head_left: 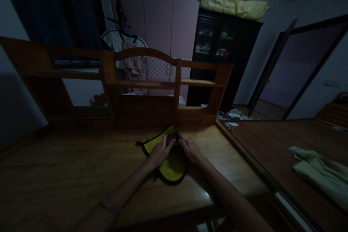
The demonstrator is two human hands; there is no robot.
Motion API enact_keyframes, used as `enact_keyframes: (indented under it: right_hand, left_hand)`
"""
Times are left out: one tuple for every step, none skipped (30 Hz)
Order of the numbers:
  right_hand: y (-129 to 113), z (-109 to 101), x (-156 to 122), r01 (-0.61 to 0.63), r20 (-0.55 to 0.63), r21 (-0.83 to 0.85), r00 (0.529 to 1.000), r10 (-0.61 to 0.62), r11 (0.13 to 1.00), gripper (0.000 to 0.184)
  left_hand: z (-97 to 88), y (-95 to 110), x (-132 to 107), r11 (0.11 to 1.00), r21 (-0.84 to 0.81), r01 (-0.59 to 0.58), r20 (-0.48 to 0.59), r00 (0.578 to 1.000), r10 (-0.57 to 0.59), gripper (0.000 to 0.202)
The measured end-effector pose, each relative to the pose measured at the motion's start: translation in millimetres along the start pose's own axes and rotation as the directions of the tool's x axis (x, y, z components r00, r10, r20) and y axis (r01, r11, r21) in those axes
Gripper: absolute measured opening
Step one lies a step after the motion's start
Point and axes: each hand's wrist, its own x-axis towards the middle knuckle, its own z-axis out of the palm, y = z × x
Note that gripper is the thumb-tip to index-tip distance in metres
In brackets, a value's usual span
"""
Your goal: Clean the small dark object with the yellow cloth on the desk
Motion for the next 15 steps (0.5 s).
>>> enact_keyframes:
  right_hand:
    - [-0.3,-0.8,0.4,-0.021,-0.004,0.059,1.0,0.021,0.998,0.051]
    - [-0.5,-1.9,0.9,-0.043,-0.003,0.11,0.999,0.044,0.993,0.049]
    - [-0.7,-3.3,1.4,-0.065,0.003,0.156,0.998,0.065,0.986,0.046]
    - [-1.0,-5.1,2.0,-0.087,0.016,0.199,0.996,0.086,0.976,0.044]
    - [-1.4,-7.4,2.4,-0.107,0.033,0.237,0.994,0.102,0.965,0.041]
    - [-1.9,-10.1,2.5,-0.126,0.053,0.274,0.992,0.116,0.954,0.039]
    - [-2.6,-13.1,2.2,-0.146,0.075,0.308,0.989,0.128,0.94,0.037]
    - [-3.5,-16.2,1.5,-0.169,0.1,0.343,0.985,0.143,0.924,0.035]
    - [-4.5,-19.0,0.5,-0.2,0.125,0.38,0.978,0.164,0.903,0.034]
    - [-5.6,-21.5,-0.7,-0.234,0.15,0.414,0.971,0.188,0.879,0.032]
    - [-6.5,-23.3,-2.0,-0.265,0.172,0.442,0.963,0.21,0.857,0.03]
    - [-7.3,-24.3,-3.2,-0.296,0.189,0.468,0.954,0.232,0.833,0.029]
    - [-7.9,-24.4,-4.0,-0.323,0.204,0.491,0.946,0.253,0.809,0.029]
    - [-8.1,-23.8,-4.5,-0.343,0.216,0.509,0.939,0.268,0.789,0.029]
    - [-8.1,-22.6,-4.6,-0.358,0.227,0.526,0.933,0.278,0.771,0.03]
  left_hand:
    - [0.0,1.0,-0.3,1.0,0.007,-0.001,0.001,1.0,0.001,0.041]
    - [-0.1,2.7,-0.8,1.0,0.018,0.002,0.001,1.0,-0.002,0.04]
    - [-0.3,4.9,-1.7,1.0,0.03,0.007,-0.001,1.0,-0.007,0.04]
    - [-0.5,7.3,-2.6,0.999,0.041,0.014,-0.003,1.0,-0.014,0.039]
    - [-0.8,9.6,-3.7,0.999,0.049,0.022,-0.004,1.0,-0.022,0.039]
    - [-1.1,11.7,-4.7,0.998,0.054,0.029,-0.005,1.0,-0.029,0.04]
    - [-1.2,13.3,-5.5,0.998,0.058,0.034,-0.006,0.999,-0.034,0.041]
    - [-1.3,14.2,-6.1,0.997,0.065,0.036,-0.007,0.999,-0.035,0.042]
    - [-1.1,14.6,-6.5,0.996,0.076,0.038,-0.011,0.999,-0.037,0.043]
    - [-0.8,14.3,-6.6,0.995,0.09,0.039,-0.016,0.999,-0.038,0.045]
    - [-0.3,13.7,-6.4,0.994,0.105,0.041,-0.02,0.999,-0.039,0.046]
    - [0.3,12.6,-6.1,0.992,0.118,0.045,-0.024,0.999,-0.043,0.047]
    - [1.0,11.3,-5.6,0.991,0.126,0.051,-0.027,0.998,-0.048,0.048]
    - [1.8,9.8,-4.9,0.99,0.128,0.057,-0.026,0.998,-0.054,0.049]
    - [2.6,8.2,-4.2,0.99,0.126,0.062,-0.023,0.998,-0.059,0.051]
